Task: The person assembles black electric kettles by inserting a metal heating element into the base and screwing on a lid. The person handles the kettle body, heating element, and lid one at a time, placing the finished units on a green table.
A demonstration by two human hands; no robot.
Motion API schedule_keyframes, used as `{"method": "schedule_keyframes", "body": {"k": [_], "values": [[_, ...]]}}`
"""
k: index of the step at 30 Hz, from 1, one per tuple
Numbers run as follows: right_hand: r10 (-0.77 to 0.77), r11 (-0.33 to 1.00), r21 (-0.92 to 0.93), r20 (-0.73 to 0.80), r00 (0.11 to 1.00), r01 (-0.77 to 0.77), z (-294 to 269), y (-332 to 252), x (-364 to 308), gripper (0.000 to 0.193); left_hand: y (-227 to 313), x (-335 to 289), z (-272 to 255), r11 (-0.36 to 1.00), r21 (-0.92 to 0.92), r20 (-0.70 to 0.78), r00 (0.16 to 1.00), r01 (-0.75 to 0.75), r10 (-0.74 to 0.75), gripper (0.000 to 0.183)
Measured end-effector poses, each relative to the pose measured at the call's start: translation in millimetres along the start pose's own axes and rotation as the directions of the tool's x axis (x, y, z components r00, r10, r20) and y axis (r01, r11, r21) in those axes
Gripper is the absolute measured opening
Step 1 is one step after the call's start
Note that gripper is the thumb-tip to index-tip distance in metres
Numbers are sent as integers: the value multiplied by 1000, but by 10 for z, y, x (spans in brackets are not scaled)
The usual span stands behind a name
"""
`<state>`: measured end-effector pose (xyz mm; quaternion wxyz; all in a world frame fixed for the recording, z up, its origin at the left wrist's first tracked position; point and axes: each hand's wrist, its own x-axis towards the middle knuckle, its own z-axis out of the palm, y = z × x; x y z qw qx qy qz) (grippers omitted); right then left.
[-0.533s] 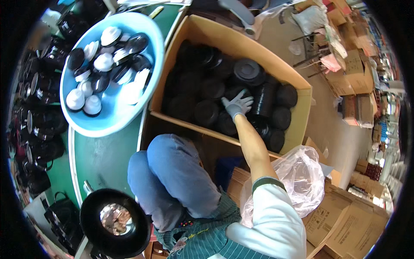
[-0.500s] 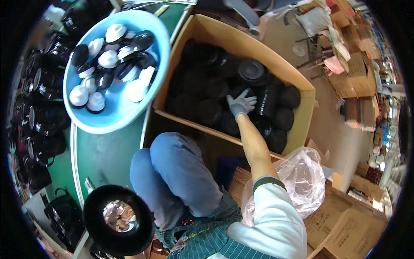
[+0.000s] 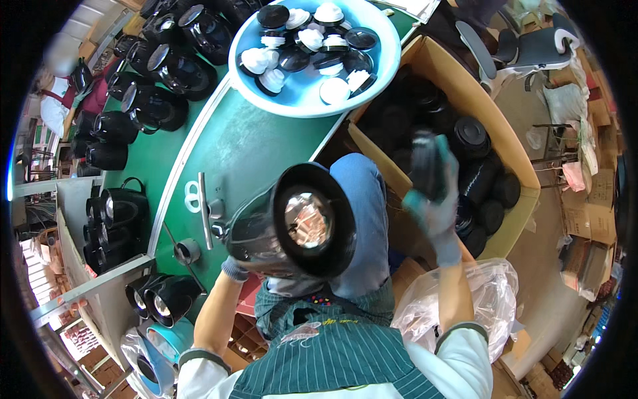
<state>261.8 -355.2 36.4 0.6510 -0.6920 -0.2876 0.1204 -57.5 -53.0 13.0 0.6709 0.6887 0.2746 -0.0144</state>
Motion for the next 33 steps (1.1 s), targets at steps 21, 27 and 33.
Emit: {"method": "schedule_keyframes", "body": {"k": [21, 27, 33], "values": [[-482, 785, -25, 603, 636, 619, 670, -1617, -483, 97, 47, -187, 364, 755, -633, 476, 856, 175, 201, 66], [75, 934, 316, 287, 955, -168, 883, -1345, -725, 106, 138, -304, 70, 870, -341, -96, 934, -355, 343, 34], [-6, 867, 460, 395, 919, -192, 855, -1402, -630, 109, 927, -636, 11, 479, 706, -177, 524, -522, 833, 40]]}}
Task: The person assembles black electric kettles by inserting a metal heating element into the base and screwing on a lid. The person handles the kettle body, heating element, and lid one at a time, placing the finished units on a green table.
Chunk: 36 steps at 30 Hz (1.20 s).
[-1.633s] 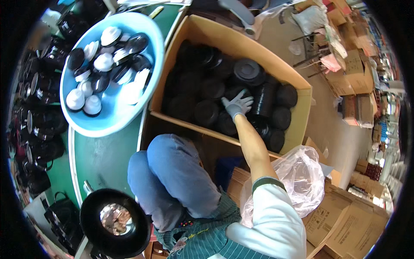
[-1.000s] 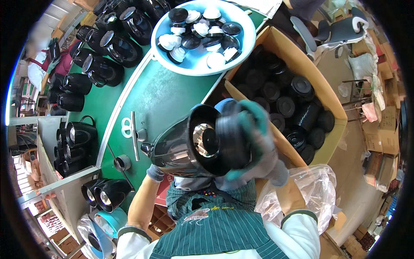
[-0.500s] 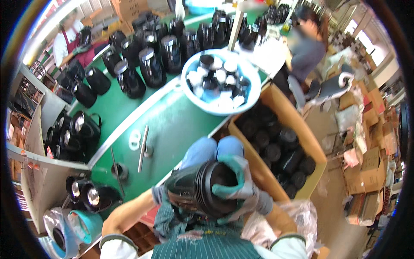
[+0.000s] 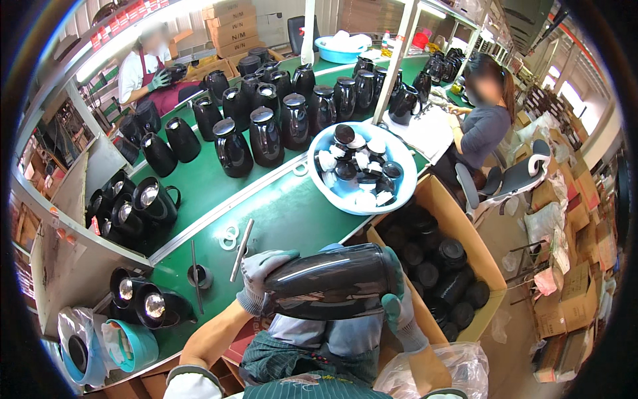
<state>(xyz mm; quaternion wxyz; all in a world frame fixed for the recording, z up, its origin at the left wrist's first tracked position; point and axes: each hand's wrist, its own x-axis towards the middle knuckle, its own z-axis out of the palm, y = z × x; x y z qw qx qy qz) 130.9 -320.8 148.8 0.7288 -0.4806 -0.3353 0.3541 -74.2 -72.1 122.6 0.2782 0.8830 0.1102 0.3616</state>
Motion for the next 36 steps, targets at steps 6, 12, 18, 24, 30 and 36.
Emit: {"method": "schedule_keyframes", "body": {"k": [6, 12, 18, 24, 30, 36], "values": [[355, 893, 281, 38, 934, -351, -519, 377, -74, 76, 487, 329, -375, 747, 375, 171, 833, -550, 527, 33], [292, 902, -376, 175, 940, -210, -493, 198, -255, 75, 168, 201, -209, 969, 71, 113, 967, -236, 227, 41], [-184, 922, -299, 223, 957, 247, 0, -95, -83, 78, 46, -271, 207, 859, -298, 77, 907, 417, -413, 29], [438, 899, -30, 105, 893, -437, -871, 885, -331, 64, 560, 332, -129, 740, 213, 257, 767, -638, 588, 33], [-144, 770, -576, 263, 954, 275, -338, -176, -354, 117, -142, -190, 225, 791, -364, 219, 871, 492, -440, 30], [-401, 902, -112, 137, 906, 416, -107, -42, -33, 90, 37, 15, 261, 998, -67, -122, 992, 4, -12, 32]]}}
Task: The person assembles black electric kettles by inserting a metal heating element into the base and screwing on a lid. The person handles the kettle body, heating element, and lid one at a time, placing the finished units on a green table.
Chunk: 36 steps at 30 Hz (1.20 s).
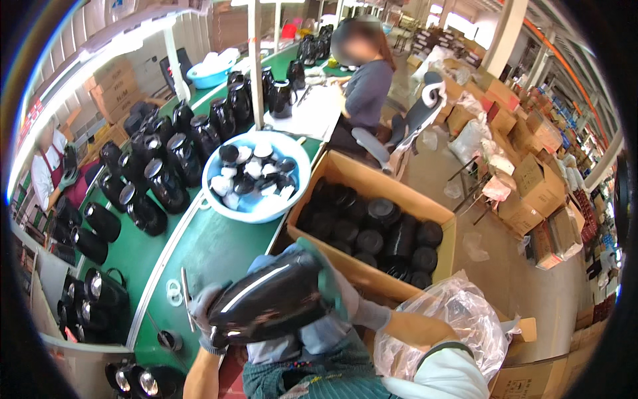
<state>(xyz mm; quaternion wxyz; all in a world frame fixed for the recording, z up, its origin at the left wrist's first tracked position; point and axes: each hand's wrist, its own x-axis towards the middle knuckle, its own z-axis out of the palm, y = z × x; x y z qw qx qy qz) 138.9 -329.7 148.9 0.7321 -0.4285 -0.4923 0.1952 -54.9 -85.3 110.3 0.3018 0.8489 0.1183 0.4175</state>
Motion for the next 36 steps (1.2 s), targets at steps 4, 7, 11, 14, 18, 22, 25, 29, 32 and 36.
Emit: {"method": "schedule_keyframes", "body": {"k": [4, 7, 11, 14, 18, 22, 25, 29, 32, 36], "values": [[127, 657, 753, -156, 980, 35, -22, 1205, -458, 62, 295, 407, -231, 869, 166, 311, 861, -467, 403, 64], [493, 757, 564, -164, 854, -329, 82, 616, -309, 63, 148, 47, -302, 988, -58, 215, 968, 146, -131, 57], [630, 716, 491, -150, 762, -495, 138, 180, -149, 63, 116, -144, -196, 625, -524, 460, 810, 579, -364, 43], [685, 672, 470, -100, 721, -573, 229, 130, -47, 64, 155, -148, -326, 921, -265, 229, 947, 285, -227, 45], [848, 492, 459, -59, 527, -740, 221, 239, 82, 67, 288, 100, -592, 805, 319, 184, 866, -501, 466, 39], [777, 573, 395, 16, 630, -718, 196, 186, 34, 68, -35, -125, -521, 981, -106, 122, 981, 164, -151, 38], [714, 649, 393, -19, 700, -652, 66, 266, -82, 66, -83, -237, -328, 682, -542, 288, 871, 491, -399, 39], [653, 722, 294, 11, 757, -627, -57, 620, -214, 65, 76, -79, -489, 984, -101, 161, 979, 145, -128, 43], [566, 815, 110, 50, 823, -568, -124, 811, -359, 65, 133, 296, -680, 893, 285, 195, 933, -349, 303, 43], [427, 864, -358, 148, 892, -355, 166, 132, 55, 91, -89, 1, -469, 990, 46, 34, 991, 130, -131, 33]]}}
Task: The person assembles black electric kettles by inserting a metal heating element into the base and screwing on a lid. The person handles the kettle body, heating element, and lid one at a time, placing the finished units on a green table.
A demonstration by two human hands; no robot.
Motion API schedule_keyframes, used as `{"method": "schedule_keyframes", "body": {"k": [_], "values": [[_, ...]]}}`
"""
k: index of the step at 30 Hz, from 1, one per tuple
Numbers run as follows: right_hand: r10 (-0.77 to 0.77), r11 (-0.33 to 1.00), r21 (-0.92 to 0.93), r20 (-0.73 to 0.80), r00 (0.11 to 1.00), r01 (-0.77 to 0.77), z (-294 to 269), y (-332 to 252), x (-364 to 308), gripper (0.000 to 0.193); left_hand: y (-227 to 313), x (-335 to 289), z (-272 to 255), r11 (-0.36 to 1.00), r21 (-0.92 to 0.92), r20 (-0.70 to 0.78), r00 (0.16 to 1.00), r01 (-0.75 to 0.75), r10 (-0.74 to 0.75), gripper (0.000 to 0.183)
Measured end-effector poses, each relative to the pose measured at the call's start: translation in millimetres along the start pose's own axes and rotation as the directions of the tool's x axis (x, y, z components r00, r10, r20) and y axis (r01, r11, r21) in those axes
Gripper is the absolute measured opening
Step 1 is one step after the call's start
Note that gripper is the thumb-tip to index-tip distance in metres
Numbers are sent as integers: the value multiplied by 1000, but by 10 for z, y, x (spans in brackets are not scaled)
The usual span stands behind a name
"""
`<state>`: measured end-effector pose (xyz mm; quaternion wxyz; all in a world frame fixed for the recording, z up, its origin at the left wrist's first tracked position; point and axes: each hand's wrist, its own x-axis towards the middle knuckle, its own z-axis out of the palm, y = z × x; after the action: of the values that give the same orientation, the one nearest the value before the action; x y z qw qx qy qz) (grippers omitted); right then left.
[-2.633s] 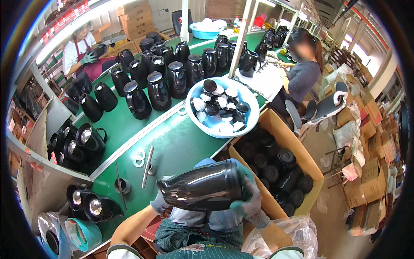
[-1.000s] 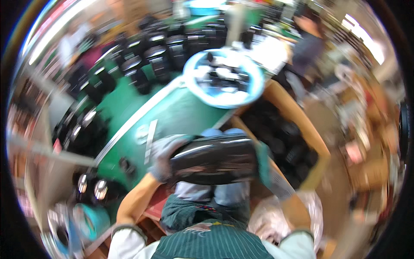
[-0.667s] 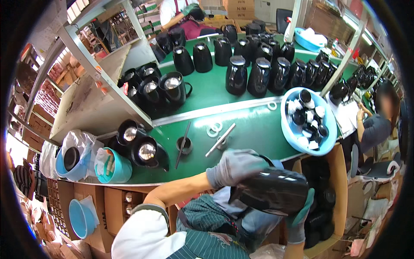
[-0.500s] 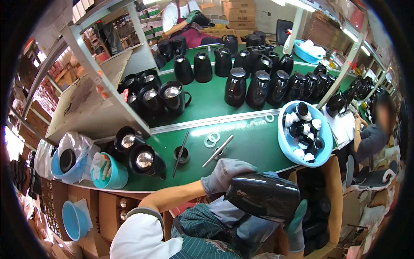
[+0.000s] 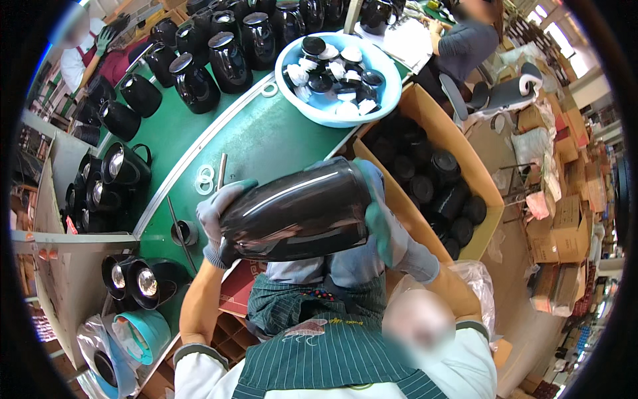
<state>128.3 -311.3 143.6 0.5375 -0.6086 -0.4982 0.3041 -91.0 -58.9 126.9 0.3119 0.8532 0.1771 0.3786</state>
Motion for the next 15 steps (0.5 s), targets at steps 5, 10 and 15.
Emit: {"method": "schedule_keyframes", "body": {"k": [5, 10, 15], "values": [[-358, 914, -175, 73, 931, 366, -74, 614, -202, 102, -427, -450, 450, 763, -491, 279, 906, 421, -319, 32], [-33, 973, 222, -117, 993, 58, 202, 655, -593, 99, -93, -191, 282, 897, -221, 309, 900, 381, -306, 27], [128, 787, 617, -213, 969, 31, 193, 88, -293, 66, 438, 224, -26, 996, 28, 155, 984, -90, 85, 36]]}}
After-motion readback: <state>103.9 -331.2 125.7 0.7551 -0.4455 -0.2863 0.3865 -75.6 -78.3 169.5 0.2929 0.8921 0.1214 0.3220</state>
